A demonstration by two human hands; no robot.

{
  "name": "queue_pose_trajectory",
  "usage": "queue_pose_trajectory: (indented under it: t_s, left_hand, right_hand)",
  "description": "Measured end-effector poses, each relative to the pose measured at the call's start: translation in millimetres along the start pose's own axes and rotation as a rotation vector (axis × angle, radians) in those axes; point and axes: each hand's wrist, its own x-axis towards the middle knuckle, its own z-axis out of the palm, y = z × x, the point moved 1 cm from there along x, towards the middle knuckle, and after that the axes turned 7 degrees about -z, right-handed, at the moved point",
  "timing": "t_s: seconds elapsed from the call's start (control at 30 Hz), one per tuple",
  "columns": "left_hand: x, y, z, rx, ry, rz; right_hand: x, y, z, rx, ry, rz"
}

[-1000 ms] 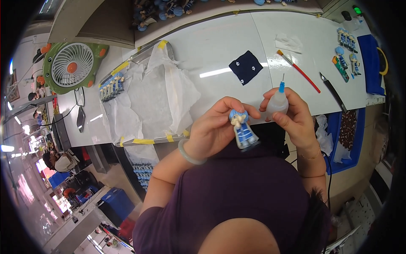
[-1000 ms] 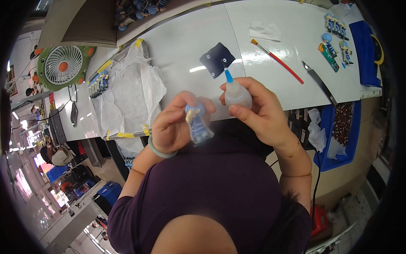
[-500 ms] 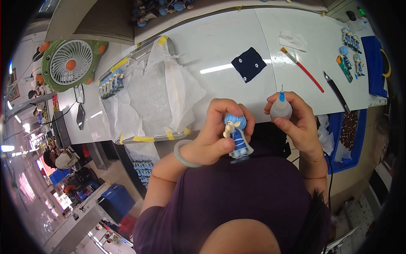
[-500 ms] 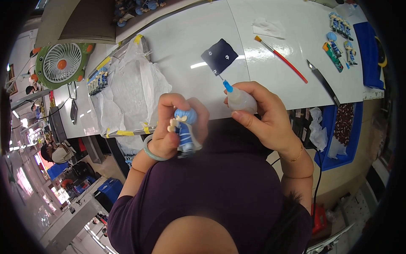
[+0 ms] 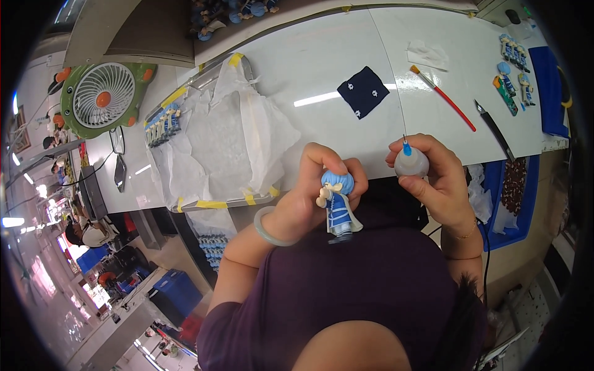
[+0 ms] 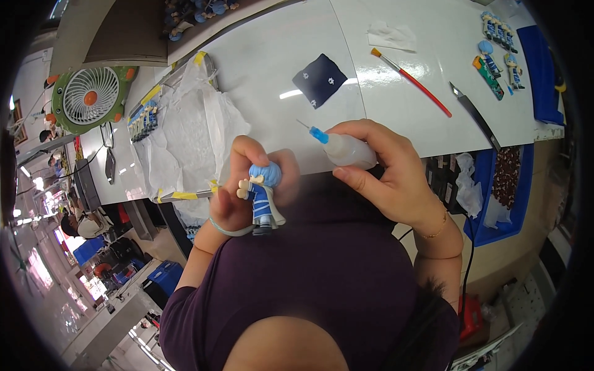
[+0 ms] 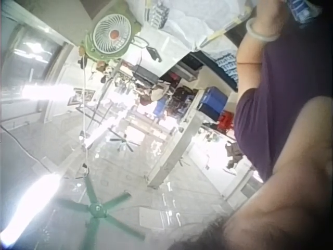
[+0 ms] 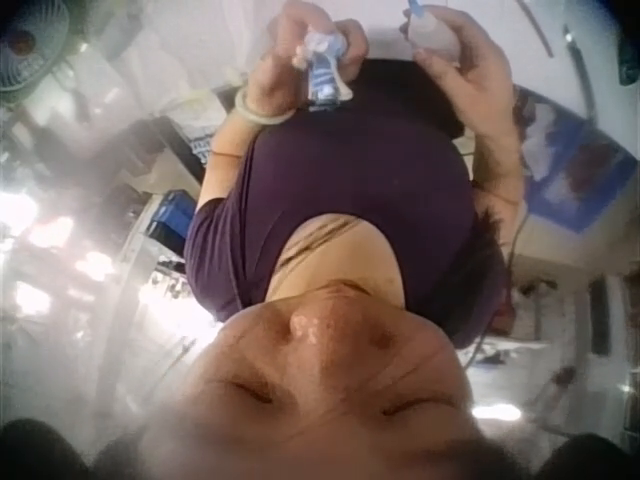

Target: The person applies glue to and assembles small plastic character figurines at a workbench, using a glue bottle and a brush.

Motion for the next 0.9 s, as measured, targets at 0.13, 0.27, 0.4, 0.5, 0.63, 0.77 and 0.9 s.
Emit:
queue_pose_trajectory:
  t_s: [0.13,0.27,0.4,0.5,0.63,0.77,0.9]
  left_hand:
    - [-1.9,5.1,-0.2,-0.087,-0.04,-0.087]
    - [-4.5,6.5,0.2,-0.117,-0.057,-0.175]
    - [-3.8,3.9,-1.9,-0.138,-0.08,-0.163]
    - [-4.0,2.6,-0.7,-0.149,-0.056,-0.147]
    - [-2.5,2.3,-4.4,-0.17,-0.041,-0.114]
    - [-3.7,0.3,-6.0,-0.158,-0.022,-0.08]
    - [-6.0,0.2,-4.5,-0.215,0.003,-0.086]
  right_hand:
    - [0.5,0.5,-1.3,-0.069,-0.007,-0.075]
    - [0.9,-2.8,-2.1,-0.134,-0.037,-0.148]
    - [0.9,-8.4,-0.1,-0.168,-0.05,-0.147]
    - [0.7,-8.8,-0.3,-0.244,-0.037,-0.23]
    - [0.2,-10.3,-2.5,-0.357,0.017,-0.247]
    - [3.8,-14.4,-4.1,-0.526,0.045,-0.406]
    - [6.1,-18.0,-3.3,-0.65,0.108,-0.508]
